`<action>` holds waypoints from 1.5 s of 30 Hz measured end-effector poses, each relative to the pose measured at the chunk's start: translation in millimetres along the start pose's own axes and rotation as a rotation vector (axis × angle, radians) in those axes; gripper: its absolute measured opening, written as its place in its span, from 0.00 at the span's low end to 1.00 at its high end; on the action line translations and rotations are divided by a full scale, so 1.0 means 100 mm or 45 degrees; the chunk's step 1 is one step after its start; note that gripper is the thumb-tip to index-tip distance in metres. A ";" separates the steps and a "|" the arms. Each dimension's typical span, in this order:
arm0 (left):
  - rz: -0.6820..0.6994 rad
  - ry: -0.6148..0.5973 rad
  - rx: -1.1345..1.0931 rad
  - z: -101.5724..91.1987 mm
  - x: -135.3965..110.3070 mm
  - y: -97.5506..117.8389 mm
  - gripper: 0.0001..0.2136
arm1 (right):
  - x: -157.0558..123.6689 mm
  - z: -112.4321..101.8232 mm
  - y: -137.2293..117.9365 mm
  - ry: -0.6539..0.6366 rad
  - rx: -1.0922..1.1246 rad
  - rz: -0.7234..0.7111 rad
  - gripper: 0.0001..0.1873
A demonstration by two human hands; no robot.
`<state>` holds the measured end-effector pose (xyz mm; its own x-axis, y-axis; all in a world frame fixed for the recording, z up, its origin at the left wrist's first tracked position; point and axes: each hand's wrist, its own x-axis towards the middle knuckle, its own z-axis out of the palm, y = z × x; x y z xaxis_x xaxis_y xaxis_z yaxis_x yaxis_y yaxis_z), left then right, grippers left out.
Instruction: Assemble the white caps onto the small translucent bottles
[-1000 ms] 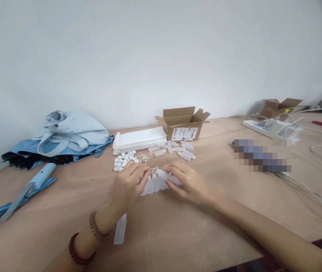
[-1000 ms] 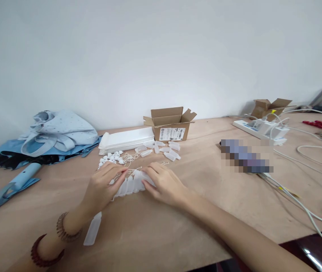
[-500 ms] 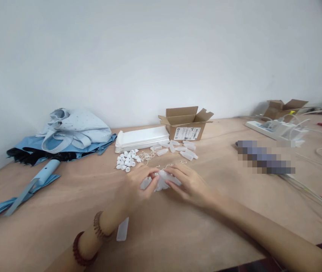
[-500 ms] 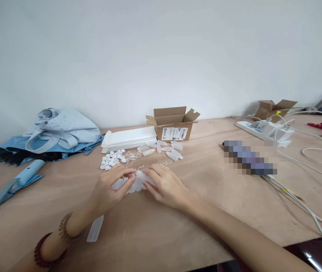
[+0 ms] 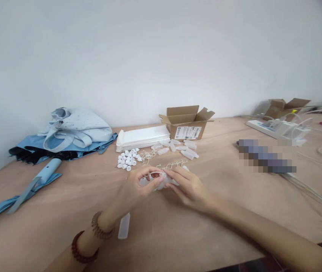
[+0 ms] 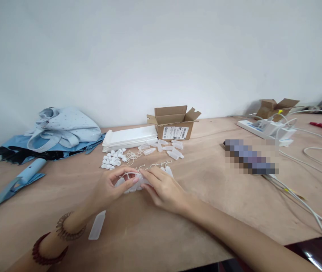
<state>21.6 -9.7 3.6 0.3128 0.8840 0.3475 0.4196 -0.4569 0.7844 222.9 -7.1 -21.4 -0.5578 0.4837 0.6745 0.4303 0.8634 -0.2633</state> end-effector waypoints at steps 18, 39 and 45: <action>-0.398 0.112 -0.221 0.10 -0.01 0.03 0.13 | 0.03 0.02 -0.10 -0.083 0.000 0.205 0.17; 0.659 -0.045 0.712 -0.02 -0.10 -0.01 0.17 | 0.16 0.08 -0.10 -0.103 1.647 0.963 0.18; 0.639 -0.073 0.634 -0.10 -0.15 0.02 0.17 | 0.11 0.14 -0.14 -0.156 1.599 0.907 0.19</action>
<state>9.2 -22.6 5.0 0.6092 0.5541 0.5673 0.5484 -0.8111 0.2033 201.0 -12.0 -20.4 -0.5787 0.8095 0.0992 -0.2217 -0.0390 -0.9743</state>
